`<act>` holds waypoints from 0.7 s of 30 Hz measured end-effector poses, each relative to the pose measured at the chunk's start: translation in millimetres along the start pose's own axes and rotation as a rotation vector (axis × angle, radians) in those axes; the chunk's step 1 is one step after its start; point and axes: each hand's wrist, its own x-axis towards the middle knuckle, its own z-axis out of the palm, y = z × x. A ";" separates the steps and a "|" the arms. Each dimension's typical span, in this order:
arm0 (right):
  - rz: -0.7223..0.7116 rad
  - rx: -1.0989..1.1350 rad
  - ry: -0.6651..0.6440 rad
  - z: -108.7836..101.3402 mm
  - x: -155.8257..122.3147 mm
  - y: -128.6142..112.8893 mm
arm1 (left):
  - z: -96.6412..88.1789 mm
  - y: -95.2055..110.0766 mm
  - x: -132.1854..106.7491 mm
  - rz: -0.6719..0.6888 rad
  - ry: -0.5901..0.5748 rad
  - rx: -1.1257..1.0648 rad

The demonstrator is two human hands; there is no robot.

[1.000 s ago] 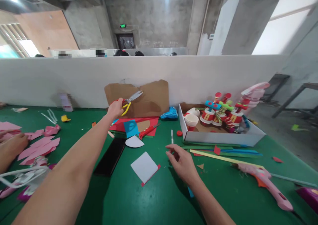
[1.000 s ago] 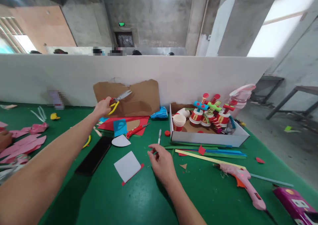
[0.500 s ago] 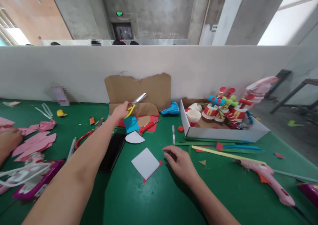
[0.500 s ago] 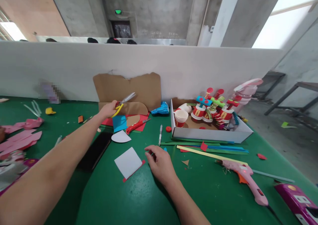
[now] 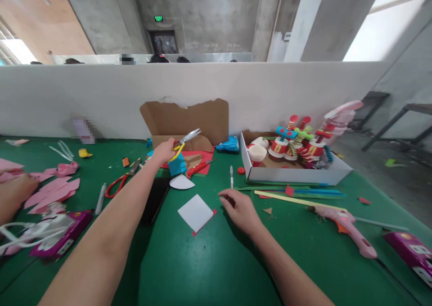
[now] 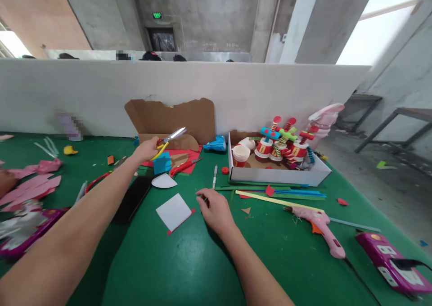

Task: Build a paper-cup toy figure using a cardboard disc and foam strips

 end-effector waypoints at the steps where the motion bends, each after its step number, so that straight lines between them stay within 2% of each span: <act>1: -0.013 -0.011 -0.018 1.5 -0.3 -1.2 | -1.1 2.4 -11.0 -0.006 0.016 -0.017; 4: -0.055 -0.069 -0.063 4.8 -1.3 -4.3 | 4.5 21.1 -45.4 0.002 0.013 -0.100; 6: -0.078 -0.101 -0.078 5.4 -1.7 -4.5 | 11.7 40.0 -63.2 0.068 0.005 -0.141; 9: -0.095 -0.107 -0.083 3.9 -1.7 -0.7 | 12.1 63.7 -70.1 0.099 0.100 -0.138; 11: -0.087 -0.100 -0.074 2.7 -1.5 3.5 | -0.3 70.3 -59.9 0.096 0.179 -0.137; 14: -0.071 -0.090 -0.054 2.4 -1.7 7.7 | -31.1 69.1 -30.8 0.049 0.260 -0.112; 17: -0.080 -0.100 -0.055 3.7 -2.8 6.6 | -58.5 68.1 1.6 0.021 0.240 -0.080; 21: -0.083 -0.117 -0.069 4.8 -4.4 3.6 | -73.5 78.2 38.4 0.099 0.287 -0.048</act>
